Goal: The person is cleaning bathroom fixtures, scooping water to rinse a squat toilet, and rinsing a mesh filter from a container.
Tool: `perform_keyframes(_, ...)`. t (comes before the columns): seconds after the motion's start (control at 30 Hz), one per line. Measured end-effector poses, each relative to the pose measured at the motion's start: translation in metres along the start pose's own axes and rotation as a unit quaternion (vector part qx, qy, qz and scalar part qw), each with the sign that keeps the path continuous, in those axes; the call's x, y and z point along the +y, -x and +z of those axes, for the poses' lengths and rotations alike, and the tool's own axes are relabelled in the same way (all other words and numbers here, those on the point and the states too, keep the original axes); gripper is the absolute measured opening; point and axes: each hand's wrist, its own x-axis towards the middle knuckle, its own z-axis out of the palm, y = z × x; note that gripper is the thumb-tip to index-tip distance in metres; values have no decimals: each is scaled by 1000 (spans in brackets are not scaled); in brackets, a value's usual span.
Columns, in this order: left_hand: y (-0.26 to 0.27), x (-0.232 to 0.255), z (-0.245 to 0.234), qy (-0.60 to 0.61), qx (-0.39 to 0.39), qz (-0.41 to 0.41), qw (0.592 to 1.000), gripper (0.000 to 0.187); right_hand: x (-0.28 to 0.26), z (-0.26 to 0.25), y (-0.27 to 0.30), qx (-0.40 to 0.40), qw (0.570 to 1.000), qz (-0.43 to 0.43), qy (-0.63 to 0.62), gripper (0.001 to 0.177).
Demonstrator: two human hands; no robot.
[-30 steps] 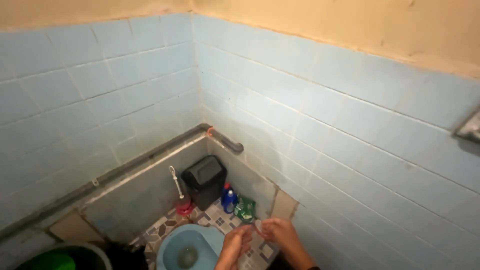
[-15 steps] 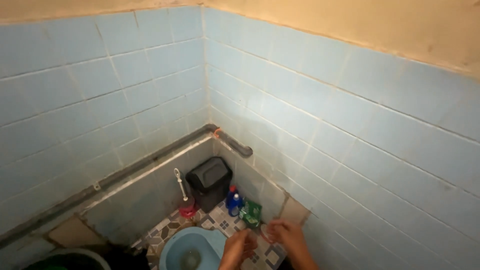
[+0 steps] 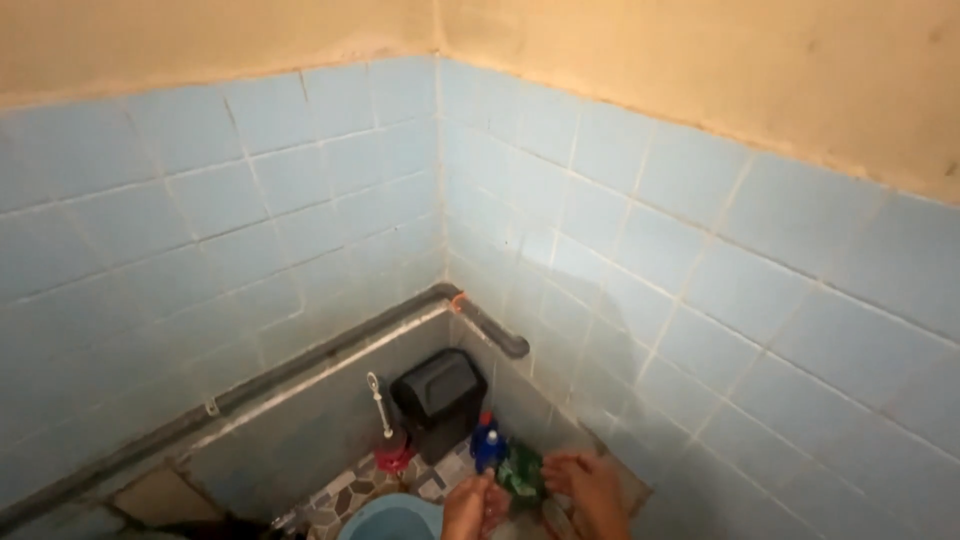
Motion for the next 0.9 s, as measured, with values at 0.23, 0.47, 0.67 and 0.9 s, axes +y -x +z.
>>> perform_keyframes(0.23,-59,13,-21,-28,26,54,998,30,-26,8,-40,46,999,16,17,28)
perform_keyframes(0.47,-67,42,-19,-83,100,-5,991,37,3,3,-88,-2,1000,-14,-4,23)
perform_keyframes(0.67,-81,45,-17,-57,134,-1,989,38,7,5,-107,-43,999,-20,-17,24)
perform_keyframes(0.9,-92,47,-27,-58,103,-10,993,38,-9,16,-95,6,986,-81,146,23)
